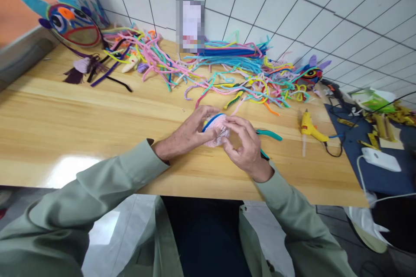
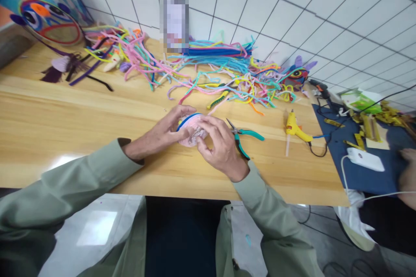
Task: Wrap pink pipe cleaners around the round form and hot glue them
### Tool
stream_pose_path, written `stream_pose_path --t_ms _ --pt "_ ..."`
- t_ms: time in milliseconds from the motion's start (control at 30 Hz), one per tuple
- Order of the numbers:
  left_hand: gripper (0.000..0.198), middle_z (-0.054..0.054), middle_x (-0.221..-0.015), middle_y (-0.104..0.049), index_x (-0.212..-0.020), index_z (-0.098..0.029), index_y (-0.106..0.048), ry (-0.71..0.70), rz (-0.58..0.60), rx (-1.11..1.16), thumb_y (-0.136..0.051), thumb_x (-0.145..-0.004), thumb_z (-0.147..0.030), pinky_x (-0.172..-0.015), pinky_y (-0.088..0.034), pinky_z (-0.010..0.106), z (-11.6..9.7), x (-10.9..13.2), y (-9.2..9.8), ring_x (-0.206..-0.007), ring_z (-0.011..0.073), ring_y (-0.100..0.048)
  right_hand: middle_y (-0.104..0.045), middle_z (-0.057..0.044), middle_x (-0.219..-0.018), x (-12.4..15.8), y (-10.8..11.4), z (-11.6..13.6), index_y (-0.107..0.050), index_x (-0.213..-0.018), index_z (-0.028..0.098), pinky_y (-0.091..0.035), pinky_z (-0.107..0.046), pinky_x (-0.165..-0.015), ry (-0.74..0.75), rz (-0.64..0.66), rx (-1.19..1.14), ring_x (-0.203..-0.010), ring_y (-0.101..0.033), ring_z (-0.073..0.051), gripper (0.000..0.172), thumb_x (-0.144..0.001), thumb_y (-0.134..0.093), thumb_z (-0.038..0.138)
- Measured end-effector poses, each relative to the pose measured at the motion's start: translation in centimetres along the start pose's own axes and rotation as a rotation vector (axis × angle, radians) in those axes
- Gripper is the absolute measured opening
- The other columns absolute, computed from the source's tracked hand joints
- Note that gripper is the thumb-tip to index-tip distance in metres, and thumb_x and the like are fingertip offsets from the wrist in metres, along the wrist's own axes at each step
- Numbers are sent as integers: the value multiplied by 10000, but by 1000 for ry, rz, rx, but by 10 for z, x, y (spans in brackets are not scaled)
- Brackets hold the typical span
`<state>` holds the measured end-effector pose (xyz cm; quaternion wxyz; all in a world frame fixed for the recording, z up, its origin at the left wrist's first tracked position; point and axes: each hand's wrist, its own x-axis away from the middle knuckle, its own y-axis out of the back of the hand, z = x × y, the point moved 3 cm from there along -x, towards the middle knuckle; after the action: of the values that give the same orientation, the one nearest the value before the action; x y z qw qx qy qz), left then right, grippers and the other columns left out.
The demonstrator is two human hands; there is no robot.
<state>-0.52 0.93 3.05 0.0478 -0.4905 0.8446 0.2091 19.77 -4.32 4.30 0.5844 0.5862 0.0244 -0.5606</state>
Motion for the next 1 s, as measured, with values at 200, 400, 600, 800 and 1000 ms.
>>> stream_pose_path --t_ms 200,400,600,800,1000 --pt "504 130 -1468 -648 -1430 -217 -570 -2 9 -4 -727 -999 -426 -1178 -546 454 1 0 0 -1357 289 -636 -765 -146 -1345 -1 2 4 -648 -1428 249 -665 -555 -1055 9 -39 19 -1257 -748 -325 478 -967 -716 144" --pt "492 132 -1443 -661 -1408 -212 -574 -9 0 -16 -727 -993 -427 -1190 -537 468 -3 0 -1 -1351 298 -643 -768 -136 -1316 0 3 5 -652 -1411 253 -661 -546 -1040 9 -55 40 -1234 -754 -324 469 -957 -704 149" --pt "507 133 -1410 -678 -1386 -209 -581 -16 -12 -6 -742 -974 -457 -1187 -542 468 -6 -1 -1 -1335 296 -657 -774 -129 -1266 1 4 5 -648 -1396 266 -671 -552 -998 22 -65 77 -1186 -762 -327 467 -947 -724 166" --pt "506 125 -1419 -676 -1398 -213 -590 -27 -5 -17 -729 -989 -476 -1202 -536 464 -5 -1 0 -1349 294 -648 -777 -128 -1306 2 3 5 -639 -1422 273 -669 -568 -1019 3 -62 84 -1214 -763 -332 469 -966 -703 183" --pt "460 144 -1446 -645 -1425 -215 -560 -50 17 -49 -667 -1040 -444 -1216 -525 481 -4 0 1 -1358 290 -623 -770 -148 -1373 2 3 5 -614 -1493 260 -677 -570 -1050 4 -28 78 -1271 -763 -335 504 -1000 -687 184"
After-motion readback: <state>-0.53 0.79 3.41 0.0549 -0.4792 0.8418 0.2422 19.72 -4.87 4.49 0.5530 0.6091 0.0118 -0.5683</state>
